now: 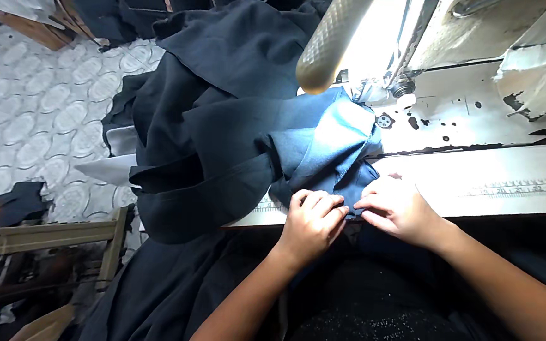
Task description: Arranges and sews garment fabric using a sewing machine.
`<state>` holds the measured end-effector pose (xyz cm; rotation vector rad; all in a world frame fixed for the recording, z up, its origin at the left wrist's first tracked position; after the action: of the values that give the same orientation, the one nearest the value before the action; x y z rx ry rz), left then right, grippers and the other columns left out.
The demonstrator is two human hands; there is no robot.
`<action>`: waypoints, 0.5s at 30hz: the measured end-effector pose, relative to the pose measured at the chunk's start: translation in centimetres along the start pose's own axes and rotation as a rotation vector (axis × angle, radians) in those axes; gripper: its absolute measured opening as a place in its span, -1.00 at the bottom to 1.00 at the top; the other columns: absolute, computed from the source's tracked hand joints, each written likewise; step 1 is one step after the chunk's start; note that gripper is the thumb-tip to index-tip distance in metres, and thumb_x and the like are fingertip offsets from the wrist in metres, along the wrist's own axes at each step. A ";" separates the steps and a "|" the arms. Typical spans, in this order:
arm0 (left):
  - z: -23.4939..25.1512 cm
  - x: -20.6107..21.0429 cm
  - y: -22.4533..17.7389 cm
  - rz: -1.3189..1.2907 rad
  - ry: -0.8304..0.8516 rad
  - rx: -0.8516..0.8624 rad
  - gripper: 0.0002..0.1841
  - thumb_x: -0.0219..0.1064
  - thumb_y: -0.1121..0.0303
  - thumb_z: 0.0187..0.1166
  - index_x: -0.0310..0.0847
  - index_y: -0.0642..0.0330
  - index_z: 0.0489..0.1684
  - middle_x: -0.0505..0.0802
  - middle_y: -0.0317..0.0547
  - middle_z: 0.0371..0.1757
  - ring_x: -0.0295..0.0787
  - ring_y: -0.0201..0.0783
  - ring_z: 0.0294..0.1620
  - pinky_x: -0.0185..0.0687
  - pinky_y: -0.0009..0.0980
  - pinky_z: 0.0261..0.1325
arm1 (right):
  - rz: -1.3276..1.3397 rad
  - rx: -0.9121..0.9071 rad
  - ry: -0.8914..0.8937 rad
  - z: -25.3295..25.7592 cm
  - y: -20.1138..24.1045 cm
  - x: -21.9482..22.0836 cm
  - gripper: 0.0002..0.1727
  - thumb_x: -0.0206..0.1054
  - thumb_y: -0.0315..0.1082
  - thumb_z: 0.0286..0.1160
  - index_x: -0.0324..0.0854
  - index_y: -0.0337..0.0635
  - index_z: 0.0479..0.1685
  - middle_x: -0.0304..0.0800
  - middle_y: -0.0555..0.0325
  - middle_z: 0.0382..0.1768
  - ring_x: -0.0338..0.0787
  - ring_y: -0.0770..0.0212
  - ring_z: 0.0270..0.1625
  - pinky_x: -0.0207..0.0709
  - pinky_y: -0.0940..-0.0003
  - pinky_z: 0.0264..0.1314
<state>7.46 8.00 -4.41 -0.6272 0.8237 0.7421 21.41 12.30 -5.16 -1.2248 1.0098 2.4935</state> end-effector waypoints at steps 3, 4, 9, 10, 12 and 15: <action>0.2 0.0 0.4 -0.077 0.058 -0.080 -0.65 0.14 0.15 0.71 0.88 -0.02 -0.33 0.96 -0.25 -0.03 0.85 -0.23 0.05 0.38 -0.03 0.38 | 0.082 0.068 0.017 0.1 -0.5 0.2 -0.64 0.18 -0.09 0.63 0.89 0.03 -0.29 0.83 0.20 -0.28 0.75 0.21 -0.10 0.30 -0.02 0.27; 0.1 0.0 0.5 -0.092 0.059 -0.106 -0.65 0.15 0.16 0.69 0.87 -0.01 -0.35 0.96 -0.24 -0.04 0.86 -0.23 0.04 0.37 0.00 0.39 | 0.086 0.079 0.012 0.1 -0.6 0.2 -0.65 0.19 -0.09 0.62 0.89 0.02 -0.30 0.83 0.20 -0.30 0.75 0.22 -0.10 0.30 -0.02 0.29; 0.2 0.1 0.7 -0.115 0.018 -0.183 -0.68 0.18 0.19 0.63 0.85 0.01 -0.44 0.96 -0.23 -0.08 0.87 -0.24 0.02 0.34 0.06 0.41 | 0.103 0.116 0.031 0.3 -0.7 0.3 -0.65 0.23 -0.08 0.61 0.89 0.00 -0.32 0.81 0.19 -0.29 0.73 0.22 -0.08 0.29 -0.01 0.29; 0.1 0.1 0.7 -0.113 0.013 -0.193 -0.68 0.19 0.19 0.62 0.85 0.01 -0.45 0.96 -0.23 -0.09 0.87 -0.24 0.02 0.34 0.08 0.41 | 0.103 0.112 0.039 0.4 -0.6 0.3 -0.64 0.20 -0.08 0.63 0.88 0.00 -0.33 0.79 0.19 -0.30 0.72 0.22 -0.08 0.28 0.01 0.29; 0.1 0.2 0.7 -0.107 0.000 -0.213 -0.70 0.22 0.20 0.59 0.83 0.01 -0.48 0.96 -0.24 -0.11 0.87 -0.24 0.01 0.33 0.09 0.42 | 0.107 0.112 0.049 0.4 -0.7 0.4 -0.61 0.16 -0.09 0.67 0.86 0.00 -0.35 0.76 0.20 -0.32 0.70 0.23 -0.08 0.25 0.02 0.29; 0.1 0.3 0.6 -0.064 0.005 -0.232 -0.74 0.30 0.18 0.51 0.80 0.01 -0.54 0.95 -0.24 -0.14 0.88 -0.24 -0.03 0.37 0.12 0.38 | 0.091 0.132 0.030 0.4 -0.8 0.6 -0.64 0.21 -0.08 0.62 0.85 0.00 -0.38 0.76 0.21 -0.35 0.71 0.23 -0.11 0.26 -0.01 0.30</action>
<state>7.17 8.46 -4.69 -0.8589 0.7238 0.7840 21.12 13.08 -5.78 -1.2062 1.2424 2.4360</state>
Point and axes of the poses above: each hand's wrist, its own z-axis towards the middle knuckle, its own x-axis out of the palm, y = z × x, the point moved 8 cm from there along z, towards the middle knuckle
